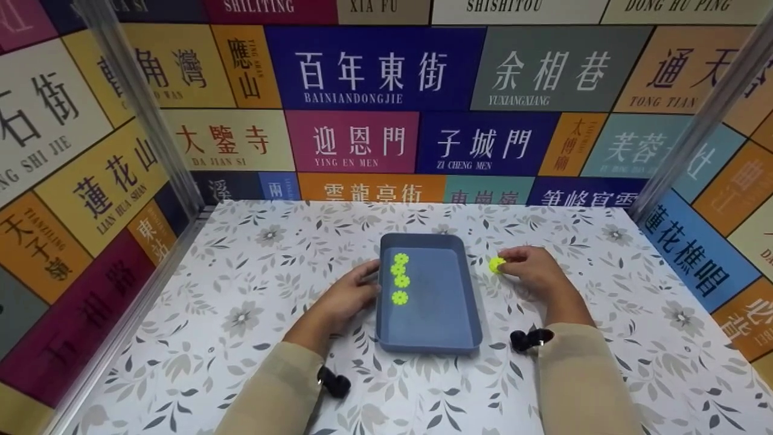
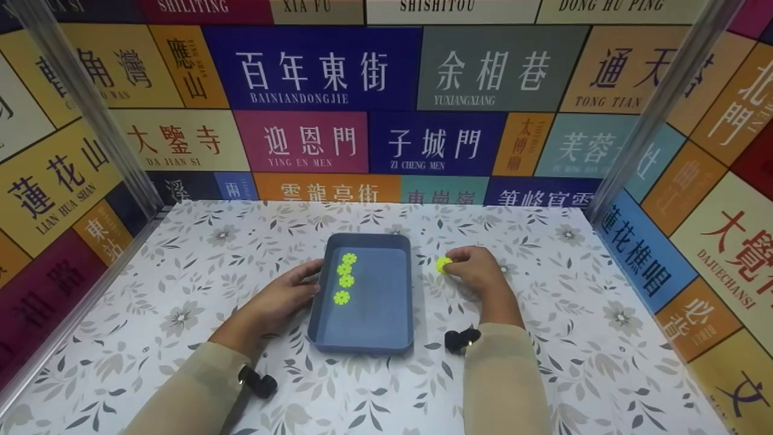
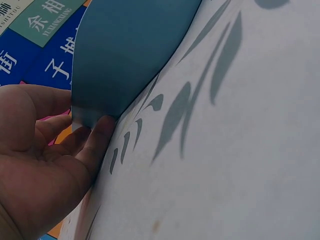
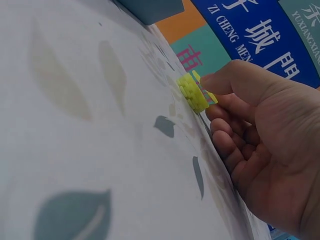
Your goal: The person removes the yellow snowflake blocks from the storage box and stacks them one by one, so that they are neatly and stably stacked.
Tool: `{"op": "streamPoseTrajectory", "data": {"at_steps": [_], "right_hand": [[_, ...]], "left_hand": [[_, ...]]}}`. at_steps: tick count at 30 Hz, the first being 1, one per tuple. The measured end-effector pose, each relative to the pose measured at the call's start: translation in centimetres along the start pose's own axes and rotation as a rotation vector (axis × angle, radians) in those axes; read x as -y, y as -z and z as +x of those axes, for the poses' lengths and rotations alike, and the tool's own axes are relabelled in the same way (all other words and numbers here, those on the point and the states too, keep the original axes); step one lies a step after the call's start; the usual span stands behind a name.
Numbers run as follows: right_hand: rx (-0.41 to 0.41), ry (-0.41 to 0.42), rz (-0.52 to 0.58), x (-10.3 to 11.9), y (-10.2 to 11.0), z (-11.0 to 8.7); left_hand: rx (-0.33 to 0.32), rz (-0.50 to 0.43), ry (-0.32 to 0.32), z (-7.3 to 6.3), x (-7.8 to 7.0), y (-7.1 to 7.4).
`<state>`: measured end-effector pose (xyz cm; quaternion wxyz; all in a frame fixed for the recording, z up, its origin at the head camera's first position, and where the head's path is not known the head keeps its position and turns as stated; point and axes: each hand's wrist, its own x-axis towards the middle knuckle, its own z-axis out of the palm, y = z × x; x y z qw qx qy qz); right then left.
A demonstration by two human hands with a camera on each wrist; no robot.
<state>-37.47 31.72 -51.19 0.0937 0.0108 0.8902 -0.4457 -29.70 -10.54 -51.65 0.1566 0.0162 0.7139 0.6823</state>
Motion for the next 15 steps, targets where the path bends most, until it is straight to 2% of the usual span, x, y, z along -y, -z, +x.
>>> {"op": "streamPoseTrajectory", "data": {"at_steps": [8,15], "right_hand": [[0.005,0.008,0.018,-0.03,-0.12,-0.07],[-0.039,-0.004,0.064,0.12,0.16,0.00]], "left_hand": [[0.032,-0.078,-0.018,-0.03,0.16,-0.15],[0.015,-0.047,-0.003,-0.06,0.09,-0.10]]}}
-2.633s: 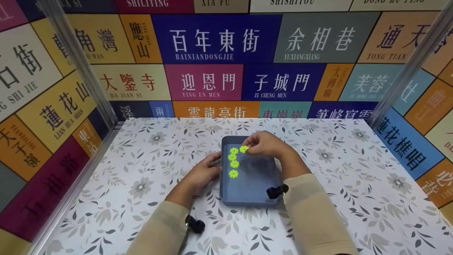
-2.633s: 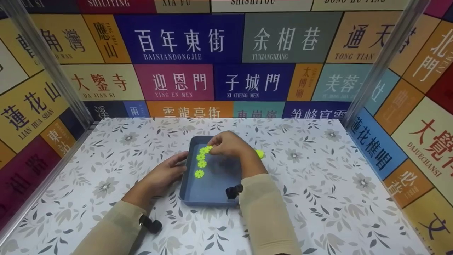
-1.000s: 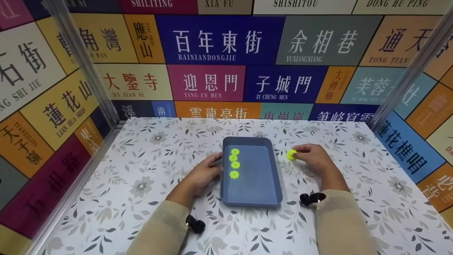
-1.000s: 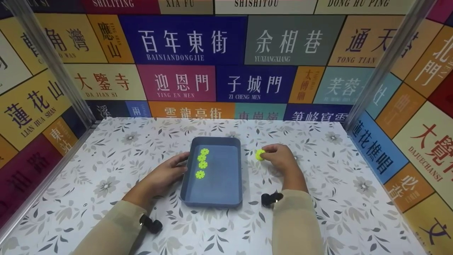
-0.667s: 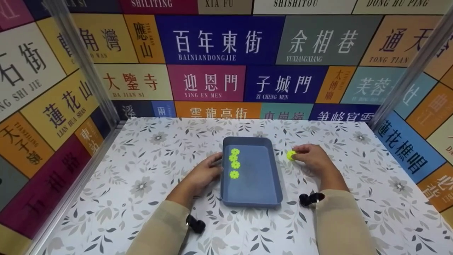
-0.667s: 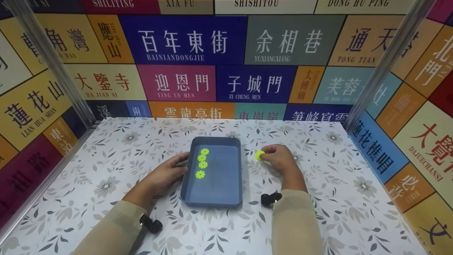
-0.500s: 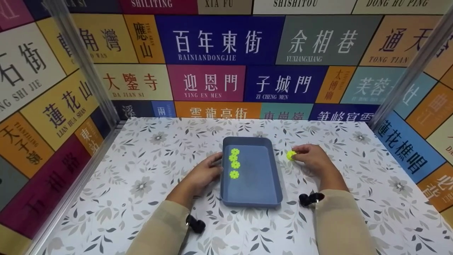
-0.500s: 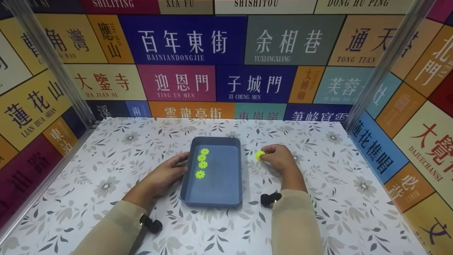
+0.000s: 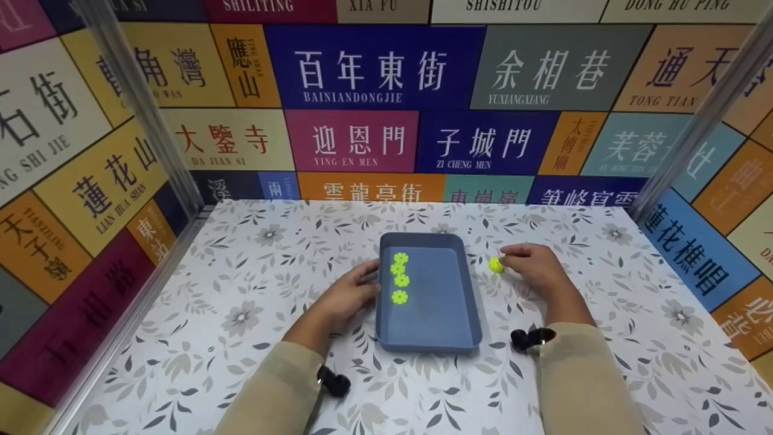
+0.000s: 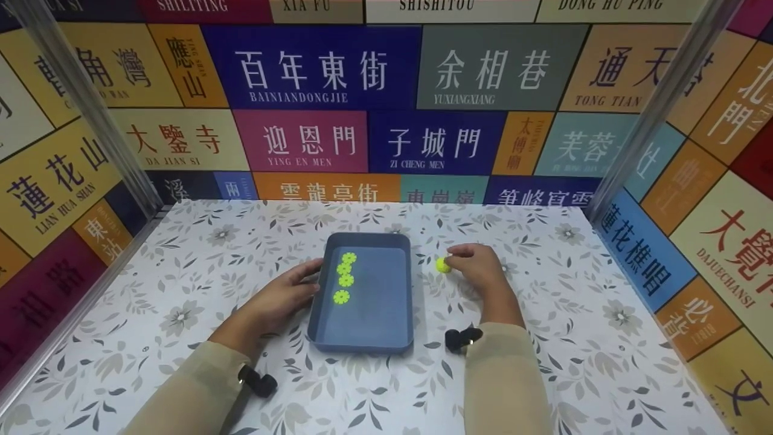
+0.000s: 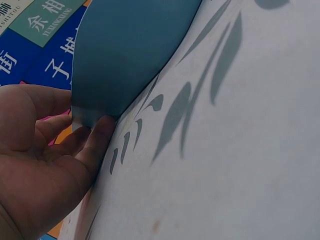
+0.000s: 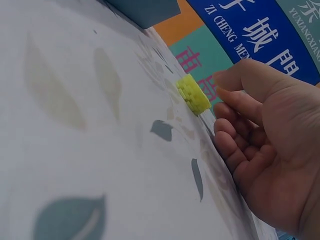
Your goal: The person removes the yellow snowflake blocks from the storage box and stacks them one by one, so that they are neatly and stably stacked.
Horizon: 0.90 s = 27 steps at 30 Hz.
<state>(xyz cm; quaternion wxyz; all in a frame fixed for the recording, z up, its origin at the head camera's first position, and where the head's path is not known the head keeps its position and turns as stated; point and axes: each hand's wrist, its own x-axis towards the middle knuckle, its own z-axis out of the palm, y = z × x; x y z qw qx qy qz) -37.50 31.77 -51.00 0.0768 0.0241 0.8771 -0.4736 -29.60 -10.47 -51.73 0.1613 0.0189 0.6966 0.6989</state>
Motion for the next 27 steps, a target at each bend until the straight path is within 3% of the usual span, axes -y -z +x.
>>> {"op": "streamPoseTrajectory", "data": {"at_steps": [8,15,27], "right_hand": [[-0.012,-0.027,0.035,1.0,0.1,-0.1],[-0.019,0.056,0.043,3.4,-0.2,-0.7],[0.053,0.194,0.123,9.3,-3.5,-2.3]], "left_hand": [[0.001,0.016,0.006,0.2,-0.2,-0.2],[-0.010,0.048,0.005,0.2,-0.1,-0.1],[-0.012,0.033,0.004,0.4,0.2,0.2]]}}
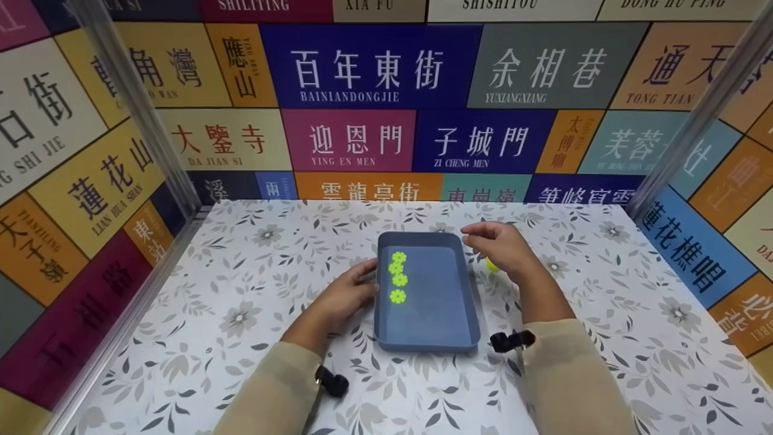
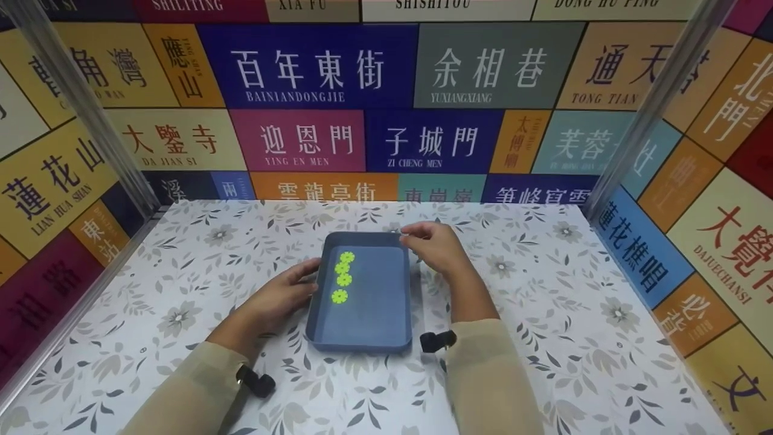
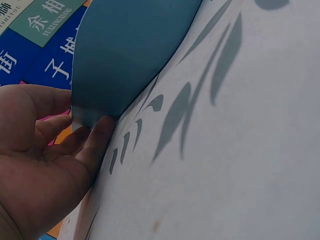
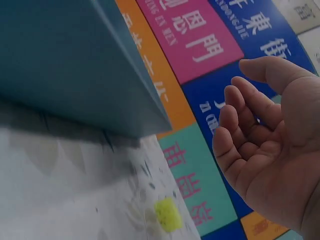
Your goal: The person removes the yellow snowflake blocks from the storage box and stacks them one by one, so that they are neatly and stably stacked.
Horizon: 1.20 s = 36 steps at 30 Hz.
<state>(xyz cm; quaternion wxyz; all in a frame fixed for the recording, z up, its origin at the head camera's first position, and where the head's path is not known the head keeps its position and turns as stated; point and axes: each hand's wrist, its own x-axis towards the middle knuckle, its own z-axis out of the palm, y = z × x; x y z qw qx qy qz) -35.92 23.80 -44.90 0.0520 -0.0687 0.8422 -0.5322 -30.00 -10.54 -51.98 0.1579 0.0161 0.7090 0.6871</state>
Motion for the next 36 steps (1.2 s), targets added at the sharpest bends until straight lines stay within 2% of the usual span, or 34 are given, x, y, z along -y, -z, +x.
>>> {"op": "streamPoseTrajectory", "data": {"at_steps": [9,12,14,19,23,29,33,36], "right_hand": [[0.026,0.012,0.102,3.3,-3.4,0.0],[0.055,-0.012,0.114,4.4,-4.7,0.7],[0.076,-0.028,0.085,4.8,-5.6,1.5],[0.169,-0.098,0.014,4.5,-7.8,4.2],[0.212,-0.125,-0.033,3.6,-9.0,5.6],[0.130,-0.063,-0.153,1.9,-10.5,6.7],[0.053,-0.053,-0.164,0.7,-11.4,6.8],[0.032,-0.025,-0.174,0.0,-12.1,6.9]], "left_hand": [[-0.002,0.019,-0.010,-0.2,-0.2,-0.1],[-0.002,0.013,-0.008,-0.3,-0.2,-0.1],[-0.006,0.021,-0.004,-0.3,-0.2,-0.1],[-0.022,0.047,0.003,-0.2,-0.2,0.0],[0.017,-0.006,0.004,-0.3,-0.2,-0.1],[0.010,-0.026,0.017,-0.5,-0.3,-0.1],[0.017,-0.041,0.011,-0.5,-0.4,-0.1],[0.013,-0.024,0.009,-0.5,-0.3,0.1]]}}
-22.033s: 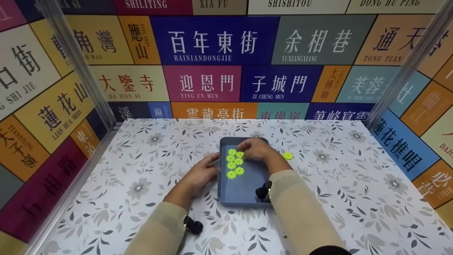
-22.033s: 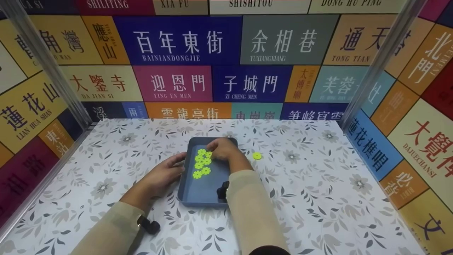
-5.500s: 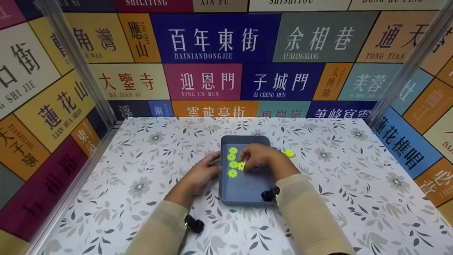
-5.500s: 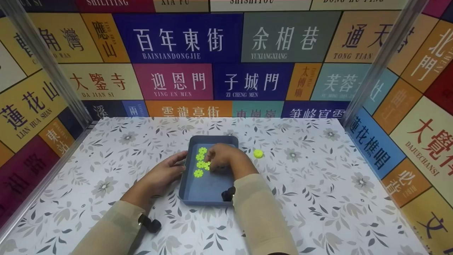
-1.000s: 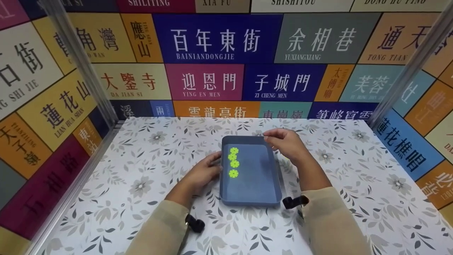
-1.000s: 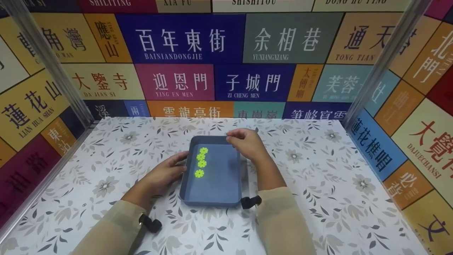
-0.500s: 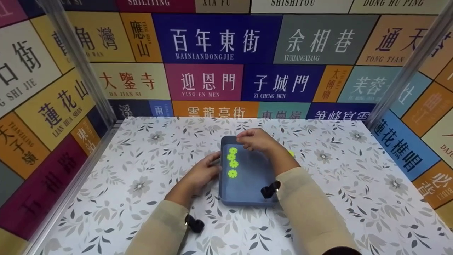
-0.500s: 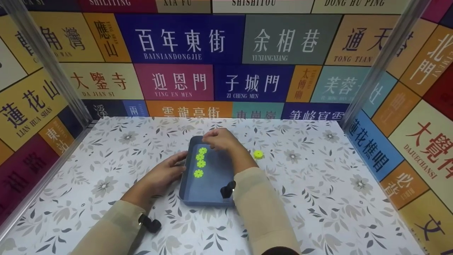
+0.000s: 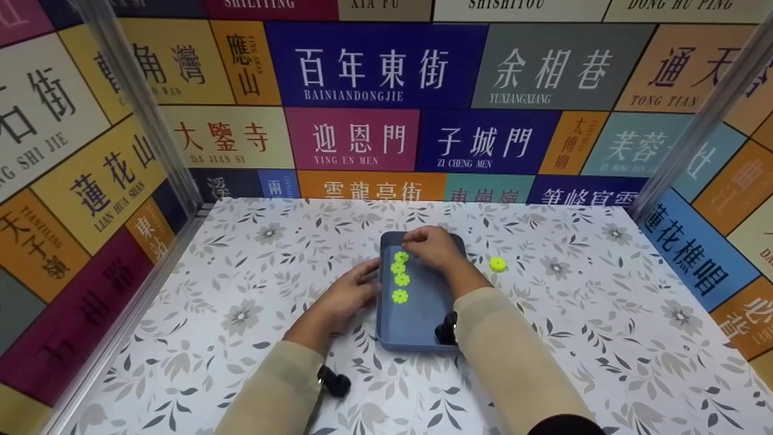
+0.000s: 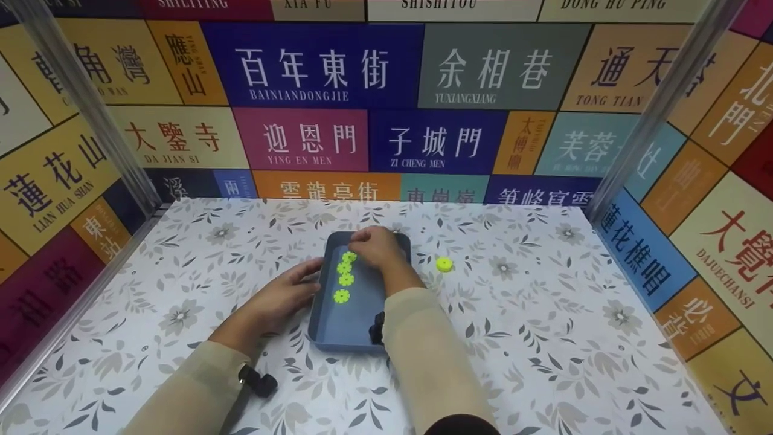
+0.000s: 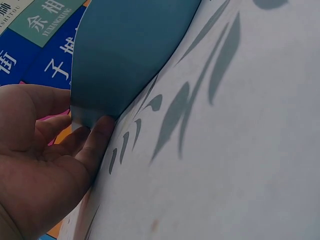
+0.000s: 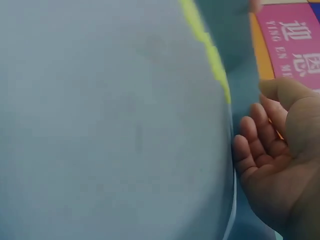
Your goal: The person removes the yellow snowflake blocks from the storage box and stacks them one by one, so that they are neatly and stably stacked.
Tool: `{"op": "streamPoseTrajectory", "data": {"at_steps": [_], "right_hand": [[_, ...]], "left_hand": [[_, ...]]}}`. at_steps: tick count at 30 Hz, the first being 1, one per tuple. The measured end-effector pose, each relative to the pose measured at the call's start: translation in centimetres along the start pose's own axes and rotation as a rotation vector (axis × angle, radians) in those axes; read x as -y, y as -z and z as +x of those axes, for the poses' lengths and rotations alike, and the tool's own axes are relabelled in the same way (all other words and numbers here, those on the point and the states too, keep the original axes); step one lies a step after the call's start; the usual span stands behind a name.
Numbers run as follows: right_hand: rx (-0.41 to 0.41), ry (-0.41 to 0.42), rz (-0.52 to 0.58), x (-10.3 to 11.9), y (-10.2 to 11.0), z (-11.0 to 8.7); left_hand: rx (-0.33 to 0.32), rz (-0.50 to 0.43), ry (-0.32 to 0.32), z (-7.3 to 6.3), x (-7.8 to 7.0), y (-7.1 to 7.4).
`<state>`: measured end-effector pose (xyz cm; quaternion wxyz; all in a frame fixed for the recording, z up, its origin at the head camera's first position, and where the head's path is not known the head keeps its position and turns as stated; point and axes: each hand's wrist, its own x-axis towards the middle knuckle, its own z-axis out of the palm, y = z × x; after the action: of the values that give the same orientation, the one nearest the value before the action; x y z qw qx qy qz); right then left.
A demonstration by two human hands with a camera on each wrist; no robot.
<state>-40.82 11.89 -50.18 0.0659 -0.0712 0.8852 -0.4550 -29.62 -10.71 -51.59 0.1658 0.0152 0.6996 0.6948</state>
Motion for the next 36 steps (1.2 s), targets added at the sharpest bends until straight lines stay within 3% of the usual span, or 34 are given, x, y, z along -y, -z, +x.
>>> {"op": "streamPoseTrajectory", "data": {"at_steps": [10,17,36], "right_hand": [[0.052,0.080,-0.065,-0.91,-0.35,0.13],[0.118,0.135,-0.081,-0.88,-0.04,0.05],[0.112,0.103,-0.188,-0.75,0.24,0.02]], "left_hand": [[-0.024,0.075,0.006,0.20,0.10,0.15],[-0.014,0.033,0.004,0.14,0.01,-0.08],[-0.008,0.037,-0.011,0.34,0.23,0.00]]}}
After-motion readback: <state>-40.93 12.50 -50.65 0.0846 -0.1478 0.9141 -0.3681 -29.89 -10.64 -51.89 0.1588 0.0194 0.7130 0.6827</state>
